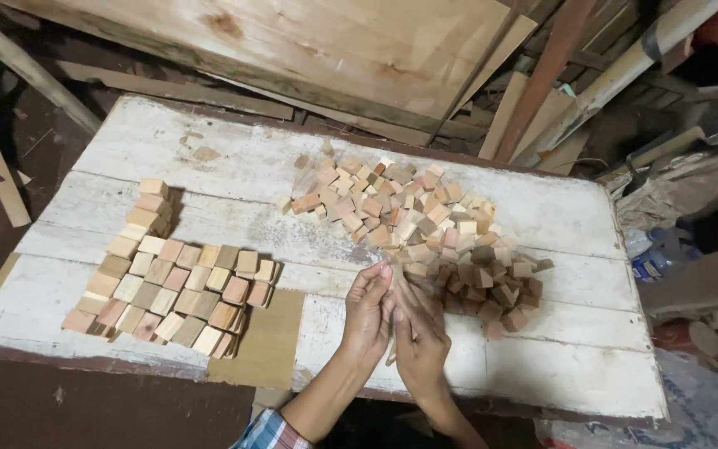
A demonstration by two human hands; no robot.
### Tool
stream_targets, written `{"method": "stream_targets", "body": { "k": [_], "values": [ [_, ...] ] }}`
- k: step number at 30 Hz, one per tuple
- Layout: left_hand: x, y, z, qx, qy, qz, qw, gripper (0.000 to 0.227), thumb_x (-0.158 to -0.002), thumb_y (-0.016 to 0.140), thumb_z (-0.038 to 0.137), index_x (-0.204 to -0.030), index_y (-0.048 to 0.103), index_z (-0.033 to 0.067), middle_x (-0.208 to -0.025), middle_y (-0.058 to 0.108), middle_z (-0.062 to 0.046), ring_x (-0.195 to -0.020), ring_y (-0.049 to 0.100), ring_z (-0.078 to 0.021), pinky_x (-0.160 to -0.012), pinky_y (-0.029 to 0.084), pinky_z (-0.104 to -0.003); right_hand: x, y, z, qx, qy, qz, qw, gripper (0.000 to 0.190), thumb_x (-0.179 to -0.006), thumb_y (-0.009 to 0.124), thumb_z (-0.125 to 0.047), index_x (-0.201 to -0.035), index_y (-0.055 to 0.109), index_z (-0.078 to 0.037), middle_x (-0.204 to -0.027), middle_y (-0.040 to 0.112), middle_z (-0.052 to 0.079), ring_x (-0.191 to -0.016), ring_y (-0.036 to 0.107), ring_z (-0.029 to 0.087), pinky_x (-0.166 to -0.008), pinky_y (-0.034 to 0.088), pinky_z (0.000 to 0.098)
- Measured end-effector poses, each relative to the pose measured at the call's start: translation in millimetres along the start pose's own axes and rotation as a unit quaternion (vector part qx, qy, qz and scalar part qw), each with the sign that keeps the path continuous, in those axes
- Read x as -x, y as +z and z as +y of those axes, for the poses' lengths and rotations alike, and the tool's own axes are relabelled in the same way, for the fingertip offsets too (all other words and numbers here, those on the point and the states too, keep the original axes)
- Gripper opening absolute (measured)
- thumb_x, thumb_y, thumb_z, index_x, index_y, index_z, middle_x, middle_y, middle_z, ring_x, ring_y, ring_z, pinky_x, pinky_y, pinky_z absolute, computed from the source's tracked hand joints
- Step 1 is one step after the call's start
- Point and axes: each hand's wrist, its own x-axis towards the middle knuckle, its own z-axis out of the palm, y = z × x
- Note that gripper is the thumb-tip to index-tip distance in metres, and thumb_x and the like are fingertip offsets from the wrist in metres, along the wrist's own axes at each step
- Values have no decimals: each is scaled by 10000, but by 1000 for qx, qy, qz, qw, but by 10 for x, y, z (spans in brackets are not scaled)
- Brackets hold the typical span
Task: The person arranges small wooden blocks into a grid pattern on a workbench.
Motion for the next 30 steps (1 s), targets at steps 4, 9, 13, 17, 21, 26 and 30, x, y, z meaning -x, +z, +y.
{"method": "stream_targets", "body": {
  "k": [4,9,13,17,21,26,30],
  "values": [
    [28,1,-47,10,-10,6,1000,221,-949,682,33,-1160,632,-11,-1029,639,-86,-613,503,-74,-594,508,-212,-79,42,96,54,-18,36,998,334,-949,617,-39,-1277,674,-8,-1325,698,142,-1228,665,282,-1013,536,367],
    [28,3,-47,4,5,-9,1000,199,-945,700,46,-1135,662,1,-936,648,-63,-677,531,-57,-604,472,-178,-76,-21,-50,-8,-20,18,1000,368,-922,592,37,-1278,676,-1,-1336,697,144,-1214,683,266,-1023,538,349],
    [127,84,-12,-24,-18,-4,1000,252,-954,675,24,-1201,648,-20,-921,640,-61,-546,440,-36,-490,405,-152,-147,45,199,59,11,21,998,352,-973,555,-85,-1302,672,-54,-1348,698,98,-1239,664,260,-1021,508,352],
    [128,65,9,-8,-20,-4,1000,278,-947,676,26,-1217,648,-33,-971,655,-80,-642,559,-50,-583,505,-159,-176,38,74,15,-13,29,999,294,-969,615,-43,-1249,702,-43,-1308,716,110,-1252,666,256,-1048,528,351],
    [118,49,-166,-122,22,44,991,257,-917,767,92,-1161,732,20,-926,708,-51,-769,686,-80,-760,645,-228,-421,-10,25,-15,63,93,994,159,-961,644,-65,-949,776,23,-879,765,204,-758,702,290,-730,543,454],
    [191,172,99,-285,51,-36,957,433,-739,889,24,-1154,767,30,-1006,769,-77,-881,737,-118,-839,636,-266,-366,-188,317,-164,202,53,964,314,-996,536,-57,-1247,715,-2,-928,698,142,-785,557,206,-675,439,337],
    [-18,-23,121,-420,68,-83,901,577,-569,990,77,-1107,780,92,-952,792,-72,-794,741,-84,-769,628,-245,-229,-104,411,-181,166,39,969,303,-913,625,-1,-1162,794,-38,-1106,792,185,-1128,700,273,-1018,525,437]
  ]
}}
